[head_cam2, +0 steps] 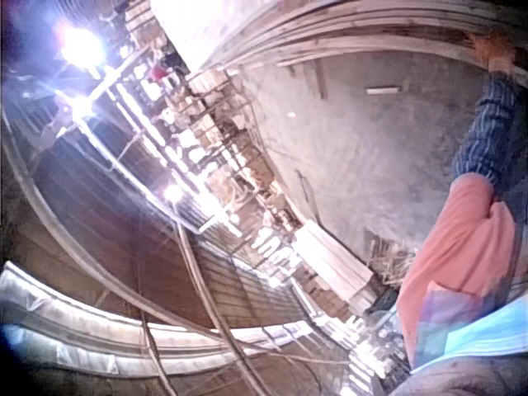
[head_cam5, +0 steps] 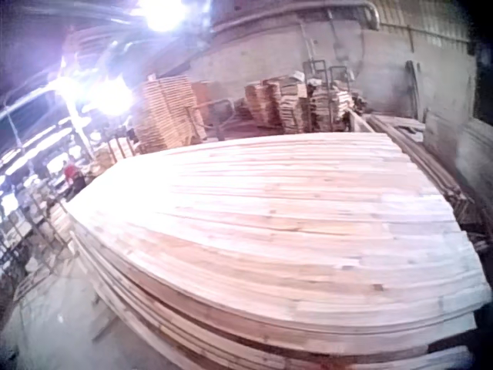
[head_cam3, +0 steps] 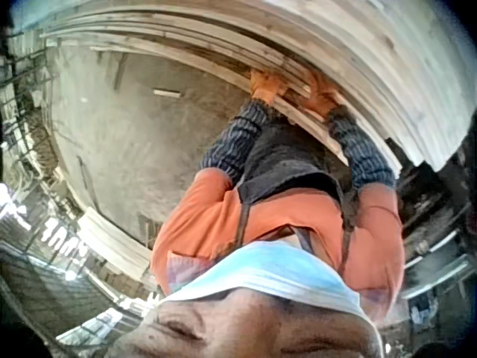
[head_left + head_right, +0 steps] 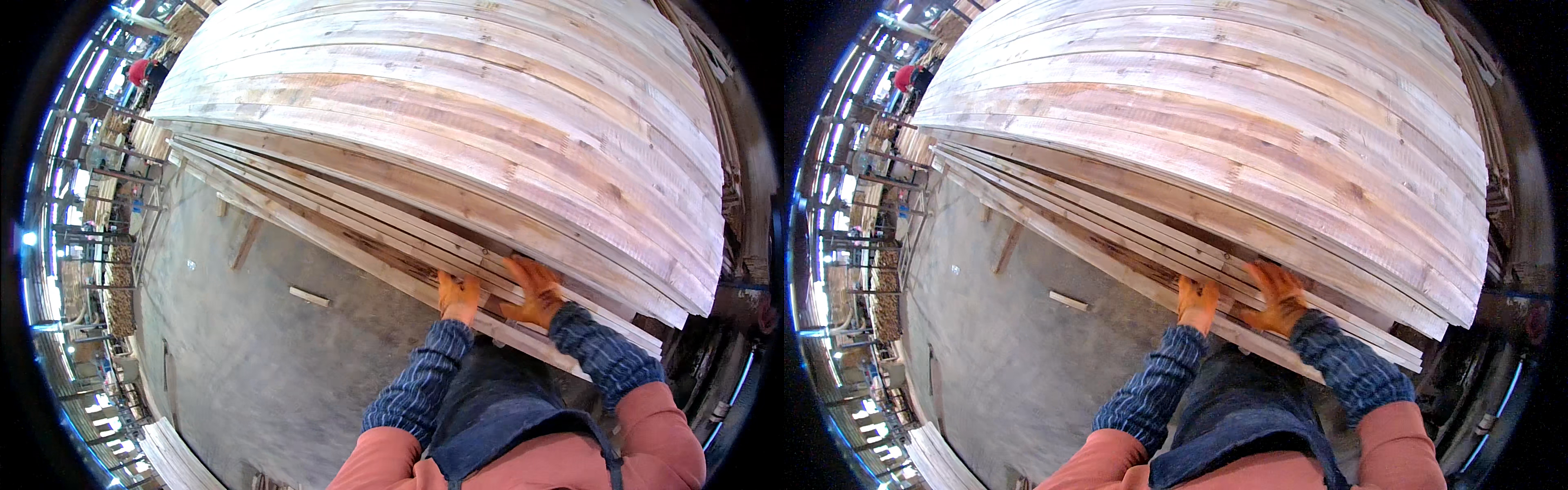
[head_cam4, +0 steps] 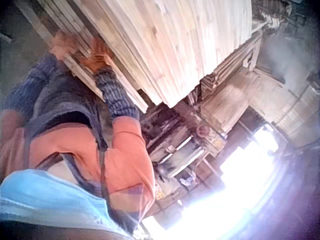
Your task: The person feeds long wood planks into a planar machine and stacks the processed planks onto a large pile by hand.
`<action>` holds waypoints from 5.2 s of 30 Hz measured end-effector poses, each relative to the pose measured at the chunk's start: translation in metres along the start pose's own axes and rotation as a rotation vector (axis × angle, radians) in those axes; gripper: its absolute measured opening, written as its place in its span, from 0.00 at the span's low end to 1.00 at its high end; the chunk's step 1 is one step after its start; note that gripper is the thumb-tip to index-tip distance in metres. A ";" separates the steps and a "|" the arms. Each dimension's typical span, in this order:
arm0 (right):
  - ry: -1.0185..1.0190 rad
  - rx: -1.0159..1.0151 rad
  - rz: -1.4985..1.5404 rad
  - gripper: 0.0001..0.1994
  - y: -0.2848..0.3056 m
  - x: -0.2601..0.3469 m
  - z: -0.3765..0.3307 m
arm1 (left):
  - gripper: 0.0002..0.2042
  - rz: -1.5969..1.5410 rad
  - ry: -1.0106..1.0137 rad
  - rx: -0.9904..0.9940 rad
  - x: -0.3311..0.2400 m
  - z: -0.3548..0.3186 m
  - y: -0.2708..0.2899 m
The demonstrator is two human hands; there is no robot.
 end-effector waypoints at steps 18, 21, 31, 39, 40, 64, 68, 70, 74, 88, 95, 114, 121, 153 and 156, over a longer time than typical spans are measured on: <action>-0.121 0.062 -0.035 0.51 0.042 -0.066 -0.146 | 0.49 1.411 -0.728 0.075 -0.126 0.080 0.159; -0.189 0.005 -0.157 0.48 0.068 -0.123 -0.240 | 0.47 1.540 -0.778 0.312 -0.135 0.116 0.174; -0.360 -0.276 -0.380 0.51 0.098 -0.220 -0.440 | 0.41 1.430 -1.374 0.696 -0.093 0.063 0.095; -0.797 -0.313 -0.407 0.59 0.092 -0.312 -0.531 | 0.28 1.201 -1.464 0.803 -0.193 -0.119 -0.047; -0.800 -0.385 -0.399 0.57 0.094 -0.315 -0.536 | 0.29 1.190 -1.475 0.794 -0.204 -0.148 -0.070; -0.482 -0.256 -0.314 0.54 0.085 -0.336 -0.536 | 0.49 1.019 -1.504 0.776 -0.159 -0.304 -0.195; -0.596 -0.449 -0.268 0.55 0.097 -0.374 -0.560 | 0.46 1.191 -1.352 0.604 -0.170 -0.221 -0.108; -0.715 -0.577 -0.258 0.56 0.105 -0.372 -0.570 | 0.49 1.225 -1.225 0.665 -0.171 -0.205 -0.108; -0.584 -0.620 -0.263 0.58 0.097 -0.346 -0.542 | 0.44 1.305 -1.209 0.748 -0.170 -0.244 -0.170; -0.263 -0.354 -0.110 0.58 0.093 -0.256 -0.438 | 0.52 1.142 -1.166 0.705 -0.156 -0.260 -0.150; -0.422 -0.494 -0.219 0.57 0.091 -0.281 -0.476 | 0.49 1.221 -1.157 0.682 -0.155 -0.231 -0.119; -0.106 -0.468 -0.139 0.51 0.078 -0.163 -0.397 | 0.47 0.983 -1.250 0.630 -0.139 -0.296 -0.162; -0.176 -0.425 -0.173 0.54 0.057 -0.130 -0.374 | 0.42 0.609 -1.202 0.765 -0.134 -0.341 -0.190; -0.574 0.275 -0.268 0.53 -0.613 -0.253 0.135 | 0.23 -0.737 0.671 0.135 0.461 -0.215 0.029; -0.537 0.445 -0.457 0.43 -0.628 -0.252 0.117 | 0.24 -0.725 0.691 0.118 0.465 -0.221 0.035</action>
Point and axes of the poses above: each hand's wrist, its own z-axis towards the middle knuckle, its own y-axis out of the back of the hand, x = y × z, the point moved 7 cm from there along z, towards the middle knuckle, and after that the axes turned 6 degrees about -y, right-handed, at the moved point
